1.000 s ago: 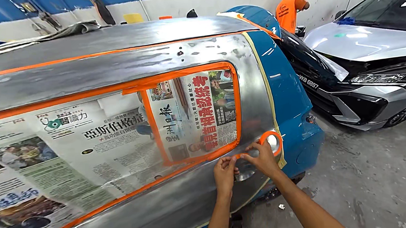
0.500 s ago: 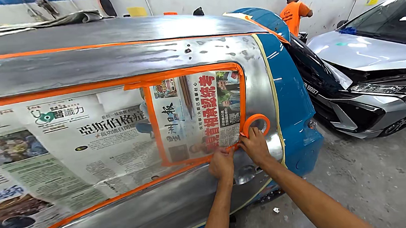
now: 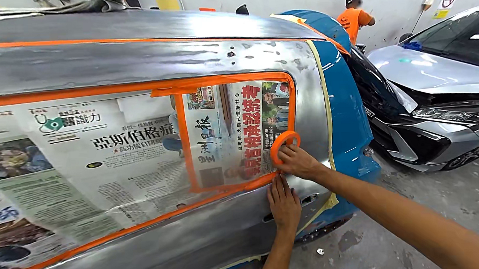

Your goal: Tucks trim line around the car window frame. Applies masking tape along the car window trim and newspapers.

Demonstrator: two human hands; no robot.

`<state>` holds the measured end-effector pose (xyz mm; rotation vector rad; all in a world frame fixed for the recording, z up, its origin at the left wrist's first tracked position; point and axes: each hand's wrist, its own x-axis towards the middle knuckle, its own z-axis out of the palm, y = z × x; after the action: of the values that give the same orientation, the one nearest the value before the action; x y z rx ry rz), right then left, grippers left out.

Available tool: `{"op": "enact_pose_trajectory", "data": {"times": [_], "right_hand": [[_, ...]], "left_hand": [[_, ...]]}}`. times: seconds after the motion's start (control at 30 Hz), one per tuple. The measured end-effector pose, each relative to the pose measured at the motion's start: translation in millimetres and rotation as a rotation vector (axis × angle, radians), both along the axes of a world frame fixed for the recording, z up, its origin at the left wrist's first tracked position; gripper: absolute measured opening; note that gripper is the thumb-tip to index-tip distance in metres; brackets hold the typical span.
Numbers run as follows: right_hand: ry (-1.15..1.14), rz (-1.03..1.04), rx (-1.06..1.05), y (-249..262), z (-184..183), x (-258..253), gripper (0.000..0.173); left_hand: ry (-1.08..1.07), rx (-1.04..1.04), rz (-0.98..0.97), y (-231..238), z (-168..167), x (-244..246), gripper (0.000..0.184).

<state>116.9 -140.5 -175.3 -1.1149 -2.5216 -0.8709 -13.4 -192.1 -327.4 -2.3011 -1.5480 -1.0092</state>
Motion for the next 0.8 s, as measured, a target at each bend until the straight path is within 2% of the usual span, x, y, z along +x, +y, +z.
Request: {"op": "enact_pose_trajectory", "data": {"times": [0.1,0.13,0.23,0.3,0.4,0.47,0.5,0.57,0.63,0.7,0.77,0.8], "right_hand": [[0.067,-0.211,-0.047,7,15,-15,0.056],[0.106,-0.274,-0.069,5,15,-20,0.059],[0.208,-0.386,-0.092,-1,10,-25,0.05],[0.216,-0.438,-0.116,-1,9,-29,0.049],[0.231,-0.485,-0.161,-1,13,-37,0.049],[0.261,-0.431,-0.126,-5,10,-32,0.036],[0.315,-0.39,-0.095,-13,4,-28,0.027],[0.522,-0.395,-0.134,-49,-11,-27,0.031],[0.782,-0.46,-0.376,-103,-29,-38,0.052],[1.016,-0.426,-0.729,-155,-53,-51,0.069],[1.213,-0.292,-1.024,-195,-76,-63,0.084],[1.304,-0.241,-1.106,-209,-87,-68,0.091]], "left_hand": [[-0.031,-0.02,-0.021,0,9,-4,0.055],[-0.054,-0.029,-0.032,0,13,-7,0.054],[-0.081,-0.007,-0.036,7,24,-16,0.048],[-0.068,-0.009,-0.045,13,24,-20,0.047],[-0.112,-0.112,-0.071,11,38,-23,0.045],[-0.213,-0.215,-0.129,7,60,-28,0.038],[-0.253,-0.238,-0.161,2,70,-34,0.033],[-0.316,-0.269,-0.282,-13,81,-49,0.034],[-0.441,-0.393,-0.479,-31,80,-66,0.043],[-0.525,-0.575,-0.653,-47,69,-80,0.057],[-0.416,-0.706,-0.731,-61,56,-91,0.06],[-0.353,-0.74,-0.751,-67,49,-94,0.054]]}}
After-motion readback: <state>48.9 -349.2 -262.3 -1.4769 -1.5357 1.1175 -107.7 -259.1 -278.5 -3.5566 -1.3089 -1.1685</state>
